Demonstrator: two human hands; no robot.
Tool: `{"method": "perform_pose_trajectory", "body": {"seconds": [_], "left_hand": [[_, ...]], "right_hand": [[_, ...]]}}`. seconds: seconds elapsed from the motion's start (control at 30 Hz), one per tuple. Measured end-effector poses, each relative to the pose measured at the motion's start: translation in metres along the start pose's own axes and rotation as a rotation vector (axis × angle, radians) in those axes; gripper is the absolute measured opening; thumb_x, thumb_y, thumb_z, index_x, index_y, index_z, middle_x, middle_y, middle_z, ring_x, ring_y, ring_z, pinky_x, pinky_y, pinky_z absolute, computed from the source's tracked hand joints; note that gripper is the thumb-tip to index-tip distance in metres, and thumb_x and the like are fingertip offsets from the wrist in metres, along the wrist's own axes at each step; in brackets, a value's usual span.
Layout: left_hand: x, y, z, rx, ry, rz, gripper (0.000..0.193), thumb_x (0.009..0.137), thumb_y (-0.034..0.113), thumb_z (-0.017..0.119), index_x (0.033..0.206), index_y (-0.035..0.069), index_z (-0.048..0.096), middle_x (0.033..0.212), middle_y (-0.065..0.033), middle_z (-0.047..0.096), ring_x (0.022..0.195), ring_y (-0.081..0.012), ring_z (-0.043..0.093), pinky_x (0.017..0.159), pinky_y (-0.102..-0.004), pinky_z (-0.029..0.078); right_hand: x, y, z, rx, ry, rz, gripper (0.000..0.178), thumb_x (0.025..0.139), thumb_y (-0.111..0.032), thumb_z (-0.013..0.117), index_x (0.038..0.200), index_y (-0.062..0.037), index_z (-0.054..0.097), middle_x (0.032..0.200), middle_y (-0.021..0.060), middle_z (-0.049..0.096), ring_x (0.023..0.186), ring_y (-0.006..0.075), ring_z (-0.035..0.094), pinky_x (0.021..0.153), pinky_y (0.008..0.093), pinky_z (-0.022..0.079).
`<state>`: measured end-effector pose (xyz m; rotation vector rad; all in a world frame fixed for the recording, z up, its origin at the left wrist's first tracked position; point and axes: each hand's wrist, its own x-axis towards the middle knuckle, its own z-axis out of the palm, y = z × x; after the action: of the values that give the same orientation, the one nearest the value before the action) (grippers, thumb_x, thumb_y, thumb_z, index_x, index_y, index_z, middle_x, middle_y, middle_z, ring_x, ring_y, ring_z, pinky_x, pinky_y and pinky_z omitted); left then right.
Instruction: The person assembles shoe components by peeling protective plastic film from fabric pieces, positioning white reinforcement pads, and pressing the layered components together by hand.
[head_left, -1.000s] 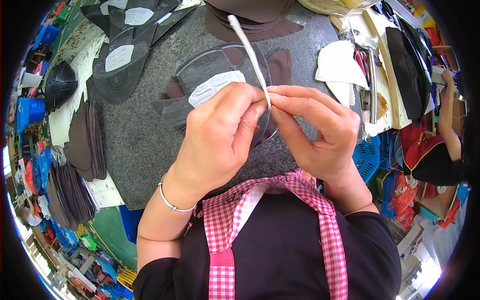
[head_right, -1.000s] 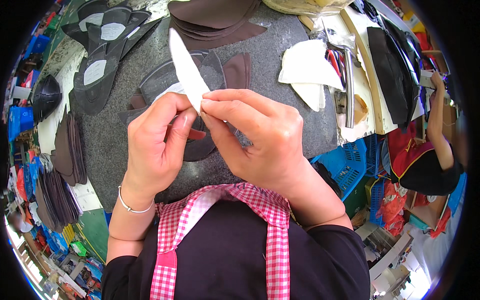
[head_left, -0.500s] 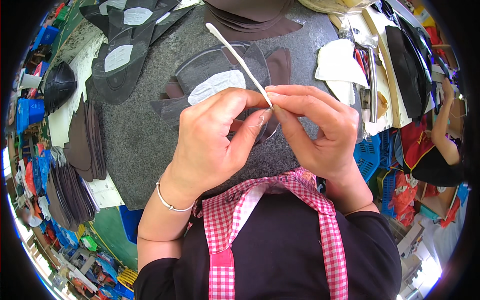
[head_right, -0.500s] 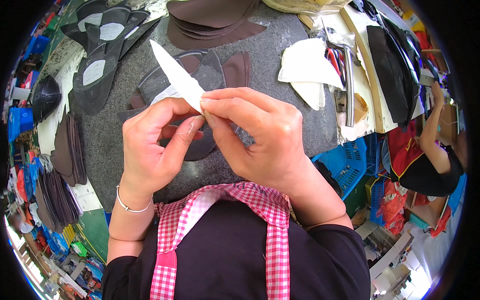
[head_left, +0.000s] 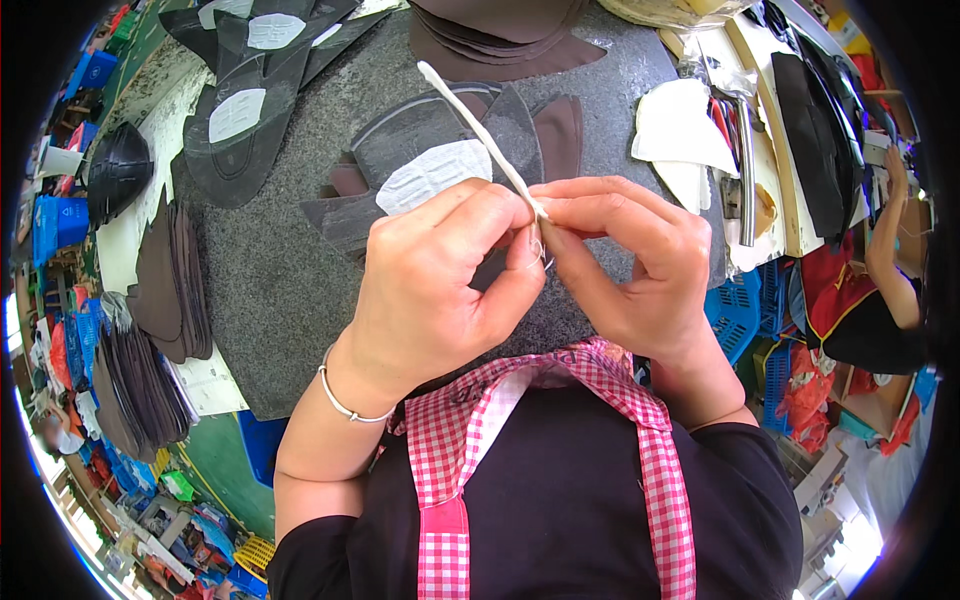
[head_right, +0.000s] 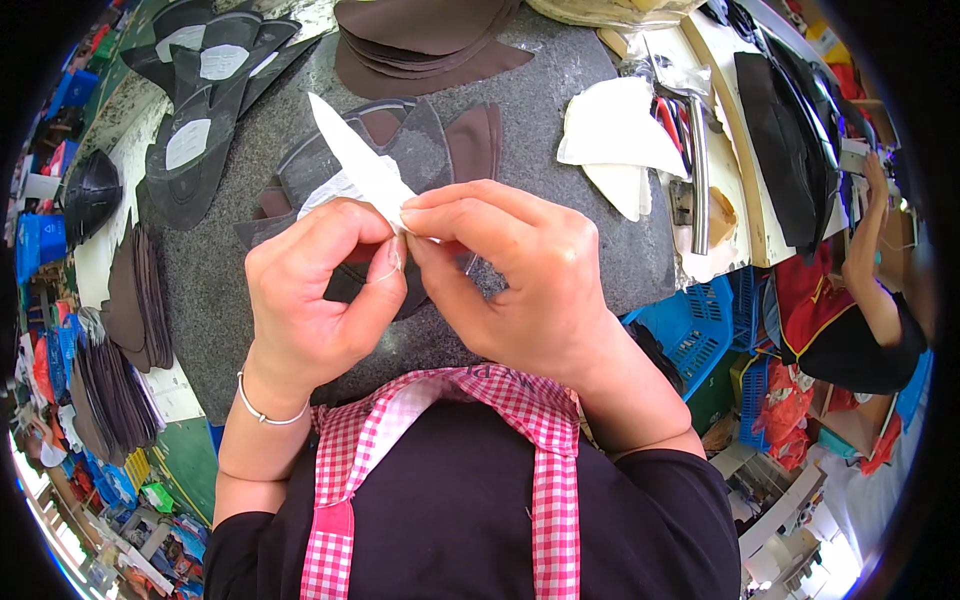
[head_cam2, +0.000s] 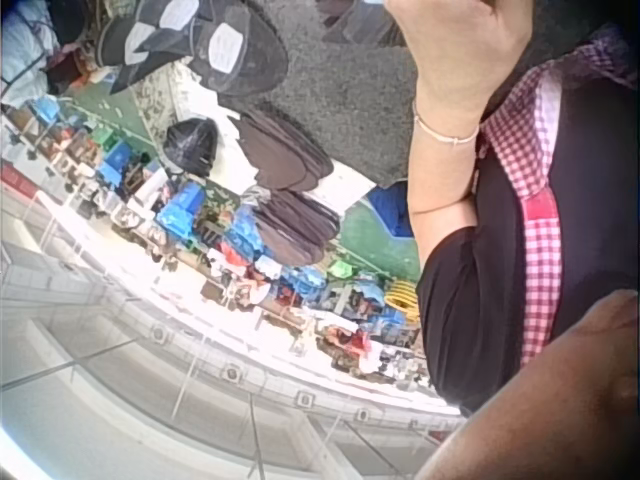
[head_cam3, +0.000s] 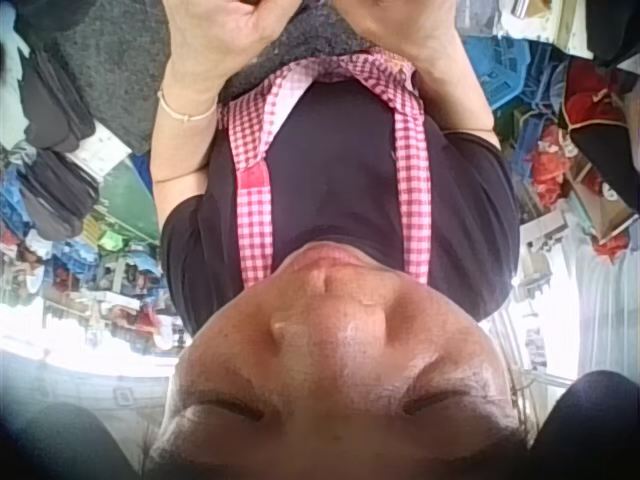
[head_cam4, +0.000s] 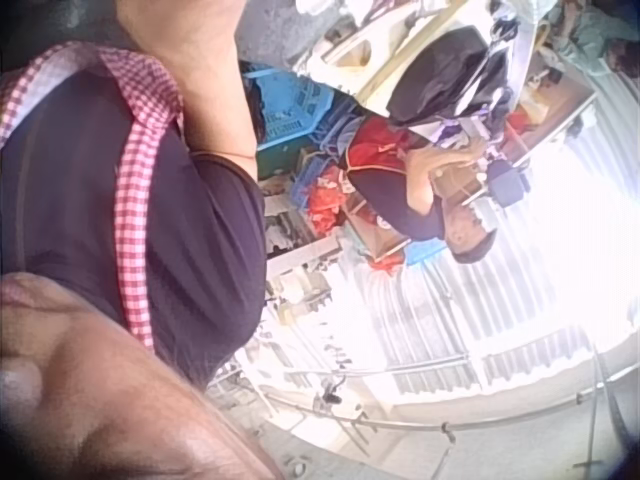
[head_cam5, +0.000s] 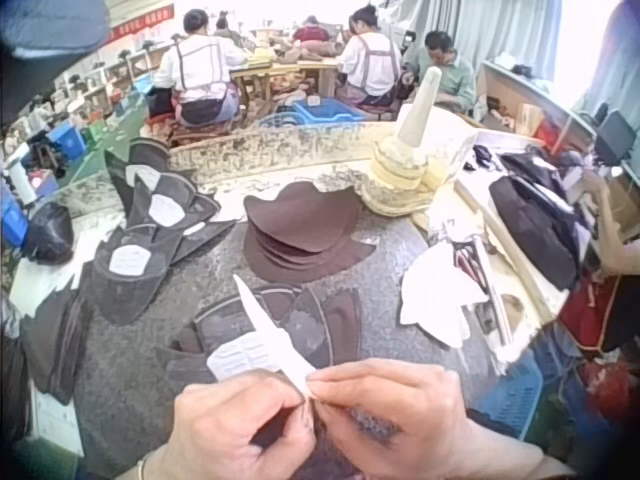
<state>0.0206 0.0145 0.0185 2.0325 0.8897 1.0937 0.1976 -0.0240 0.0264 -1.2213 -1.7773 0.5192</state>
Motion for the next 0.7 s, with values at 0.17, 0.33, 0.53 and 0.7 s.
{"method": "perform_pose_trajectory", "body": {"seconds": [0.17, 0.33, 0.53, 0.7], "left_hand": [[-0.015, -0.009, -0.024, -0.525, 0.026, -0.334, 0.004, 0.082, 0.000, 0.064, 0.085, 0.000, 0.061, 0.080, -0.0057, 0.068, 0.068, -0.0156, 0.065, 0.063, -0.0294, 0.052], [-0.036, -0.031, -0.057, -0.898, 0.416, -0.295, 0.013, 0.088, 0.005, 0.051, 0.099, 0.000, 0.055, 0.098, -0.0105, 0.065, 0.090, -0.0155, 0.064, 0.084, -0.0316, 0.052], [-0.050, -0.024, -0.018, -0.786, 0.255, -0.149, 0.008, 0.084, -0.002, 0.057, 0.091, 0.001, 0.060, 0.095, -0.0094, 0.066, 0.089, -0.0152, 0.060, 0.084, -0.0327, 0.049], [-0.035, -0.024, -0.020, -0.022, -0.047, 0.094, 0.033, 0.074, 0.013, 0.081, 0.103, 0.003, 0.068, 0.116, -0.0158, 0.068, 0.108, -0.0323, 0.064, 0.095, -0.0403, 0.049]], "right_hand": [[0.000, 0.018, -0.024, -0.094, 0.259, 0.382, 0.010, 0.090, -0.007, 0.062, 0.094, 0.0017, 0.066, 0.077, 0.0079, 0.070, 0.074, 0.0092, 0.067, 0.064, 0.0240, 0.053], [-0.014, 0.093, -0.076, -1.011, 0.250, 0.355, 0.030, 0.088, -0.018, 0.070, 0.113, -0.0008, 0.064, 0.099, 0.0136, 0.069, 0.090, 0.0225, 0.067, 0.074, 0.0308, 0.054], [-0.003, 0.021, -0.011, 0.975, -0.069, 0.485, 0.072, 0.081, -0.035, 0.081, 0.137, 0.0000, 0.051, 0.118, 0.0132, 0.063, 0.108, 0.0243, 0.061, 0.092, 0.0363, 0.049], [-0.005, 0.022, -0.005, 0.839, 0.139, 0.622, 0.020, 0.090, -0.012, 0.070, 0.106, -0.0030, 0.061, 0.097, 0.0059, 0.070, 0.088, 0.0121, 0.068, 0.080, 0.0293, 0.055]]}}
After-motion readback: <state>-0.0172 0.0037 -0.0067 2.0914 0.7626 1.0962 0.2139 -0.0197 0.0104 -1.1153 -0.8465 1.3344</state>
